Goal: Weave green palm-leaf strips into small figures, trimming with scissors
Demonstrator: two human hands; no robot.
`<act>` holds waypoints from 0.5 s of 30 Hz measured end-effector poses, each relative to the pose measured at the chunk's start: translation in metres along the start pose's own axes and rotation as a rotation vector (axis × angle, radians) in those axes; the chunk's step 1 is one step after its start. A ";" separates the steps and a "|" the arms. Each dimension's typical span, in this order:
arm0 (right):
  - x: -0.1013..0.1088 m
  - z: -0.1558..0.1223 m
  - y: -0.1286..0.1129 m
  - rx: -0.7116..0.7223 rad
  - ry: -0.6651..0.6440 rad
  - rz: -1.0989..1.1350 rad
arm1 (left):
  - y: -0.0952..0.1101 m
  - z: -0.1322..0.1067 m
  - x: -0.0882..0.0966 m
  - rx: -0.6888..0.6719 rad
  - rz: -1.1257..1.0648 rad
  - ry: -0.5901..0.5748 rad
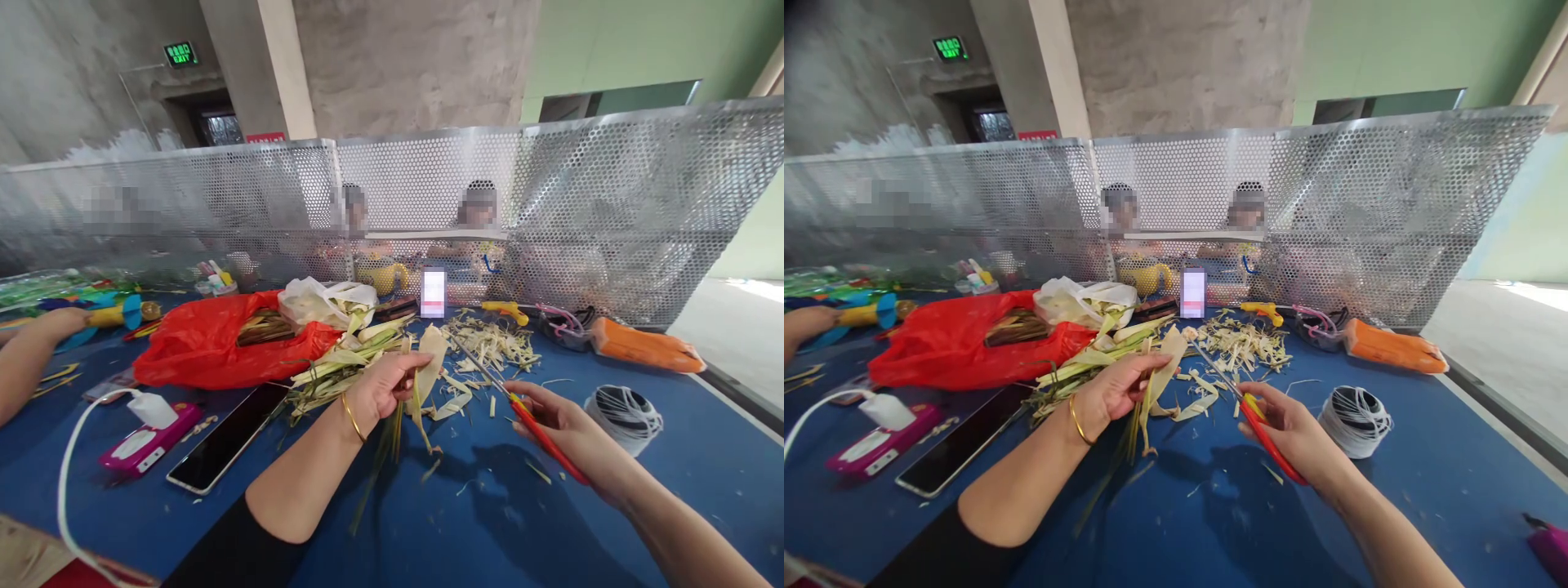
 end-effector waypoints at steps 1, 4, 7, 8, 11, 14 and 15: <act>-0.001 0.000 -0.002 0.019 -0.006 -0.029 | -0.001 -0.001 -0.003 -0.001 0.013 -0.007; -0.001 0.001 -0.003 0.061 -0.001 -0.122 | -0.003 -0.005 -0.009 -0.034 0.059 -0.013; 0.003 0.002 -0.002 0.078 0.037 -0.204 | -0.001 -0.008 -0.014 -0.089 0.124 -0.021; 0.005 0.002 -0.001 0.078 0.050 -0.223 | -0.002 -0.009 -0.016 -0.097 0.136 -0.028; 0.007 0.002 -0.001 0.071 0.061 -0.250 | -0.007 -0.011 -0.022 -0.077 0.124 -0.056; 0.007 0.002 0.001 0.055 0.050 -0.272 | -0.011 -0.013 -0.026 -0.056 0.124 -0.068; 0.007 0.002 0.001 0.051 0.047 -0.282 | -0.012 -0.013 -0.027 -0.047 0.126 -0.069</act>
Point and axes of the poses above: each hand's wrist, its own z-axis towards the middle knuckle, its own x-axis out of the back of the hand, y = z × x, the point moved 8 cm from there along z, towards the middle knuckle, and after that the axes turned 13 degrees about -z, right-handed, at the moved point
